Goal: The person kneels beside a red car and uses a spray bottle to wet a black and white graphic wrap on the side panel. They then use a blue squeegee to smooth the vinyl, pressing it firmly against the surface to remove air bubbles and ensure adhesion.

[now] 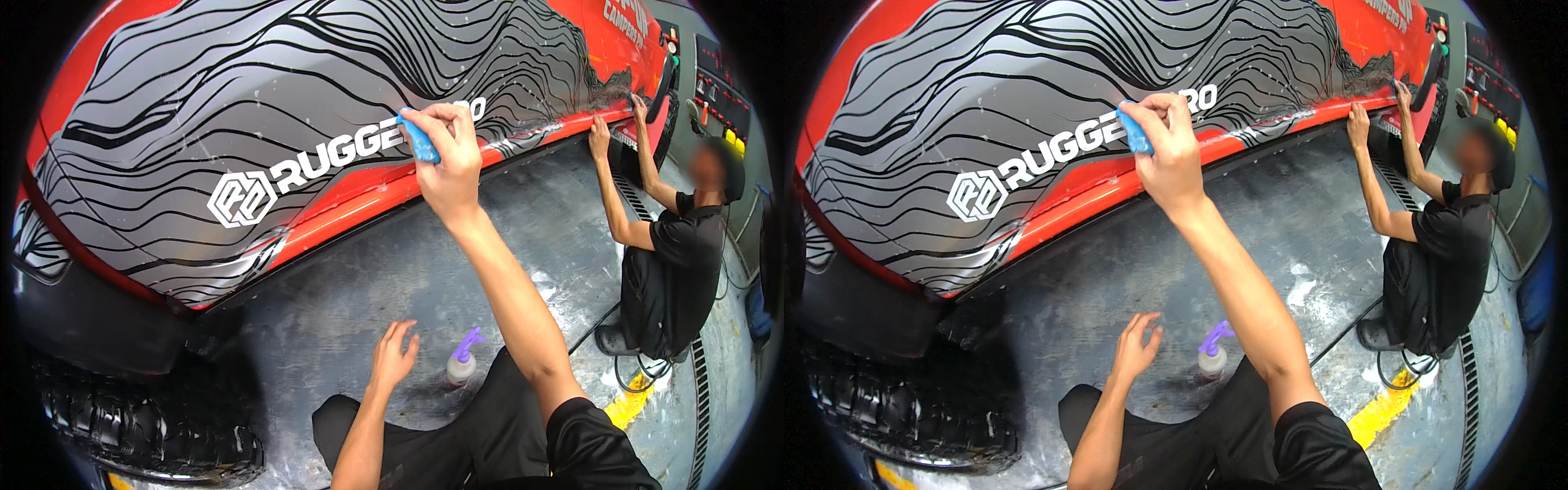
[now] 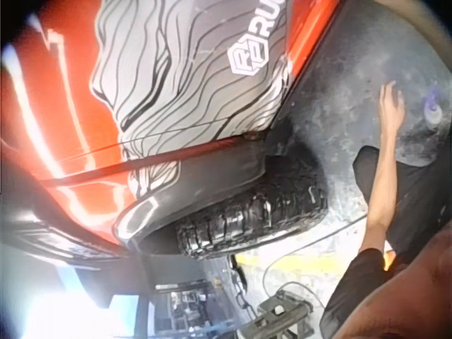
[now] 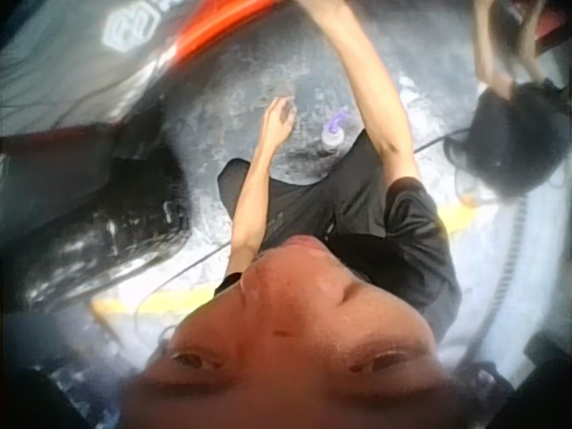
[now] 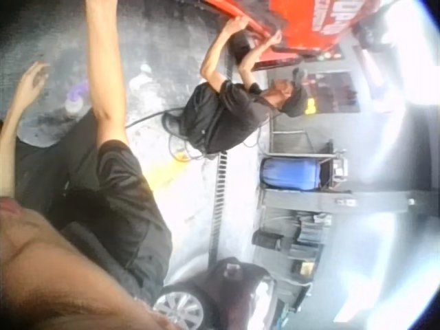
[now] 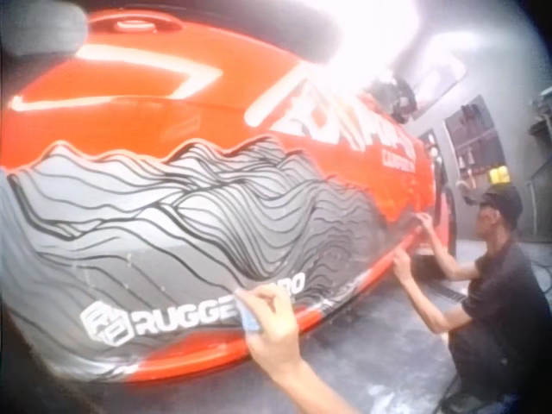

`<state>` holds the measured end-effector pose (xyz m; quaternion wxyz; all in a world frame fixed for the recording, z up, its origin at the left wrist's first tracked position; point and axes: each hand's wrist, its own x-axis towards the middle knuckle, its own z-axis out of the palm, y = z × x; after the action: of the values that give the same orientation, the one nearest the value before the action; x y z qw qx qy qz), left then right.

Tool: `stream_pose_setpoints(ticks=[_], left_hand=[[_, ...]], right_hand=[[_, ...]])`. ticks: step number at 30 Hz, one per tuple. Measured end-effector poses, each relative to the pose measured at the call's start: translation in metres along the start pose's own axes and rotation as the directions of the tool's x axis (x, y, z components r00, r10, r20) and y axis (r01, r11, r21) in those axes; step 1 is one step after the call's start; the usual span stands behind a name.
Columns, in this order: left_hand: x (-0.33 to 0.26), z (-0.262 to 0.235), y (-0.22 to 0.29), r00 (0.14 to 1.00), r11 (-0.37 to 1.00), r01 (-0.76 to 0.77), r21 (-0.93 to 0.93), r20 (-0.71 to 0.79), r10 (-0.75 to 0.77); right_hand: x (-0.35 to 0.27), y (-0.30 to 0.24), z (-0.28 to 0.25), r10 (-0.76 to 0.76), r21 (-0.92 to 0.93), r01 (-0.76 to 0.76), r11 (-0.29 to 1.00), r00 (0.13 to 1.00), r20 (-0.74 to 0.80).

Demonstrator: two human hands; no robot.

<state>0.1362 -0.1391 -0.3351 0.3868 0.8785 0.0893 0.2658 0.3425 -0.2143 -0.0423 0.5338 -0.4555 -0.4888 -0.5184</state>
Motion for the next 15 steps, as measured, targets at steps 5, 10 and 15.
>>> stream_pose_setpoints(ticks=[5,10,15], left_hand=[[-0.005,0.007,-0.027,0.99,0.991,0.136,0.011,0.043,-0.137],[-0.003,0.009,-0.021,0.982,0.985,0.174,0.003,0.075,-0.174],[-0.005,0.005,-0.018,0.982,0.985,0.168,0.025,0.079,-0.169]], right_hand=[[-0.021,-0.008,0.018,-0.028,0.024,0.028,0.999,0.999,-0.026],[-0.043,-0.011,0.026,-0.121,0.03,0.12,0.992,0.992,0.02],[-0.046,-0.023,0.036,-0.065,-0.02,0.065,0.998,0.998,-0.001]])
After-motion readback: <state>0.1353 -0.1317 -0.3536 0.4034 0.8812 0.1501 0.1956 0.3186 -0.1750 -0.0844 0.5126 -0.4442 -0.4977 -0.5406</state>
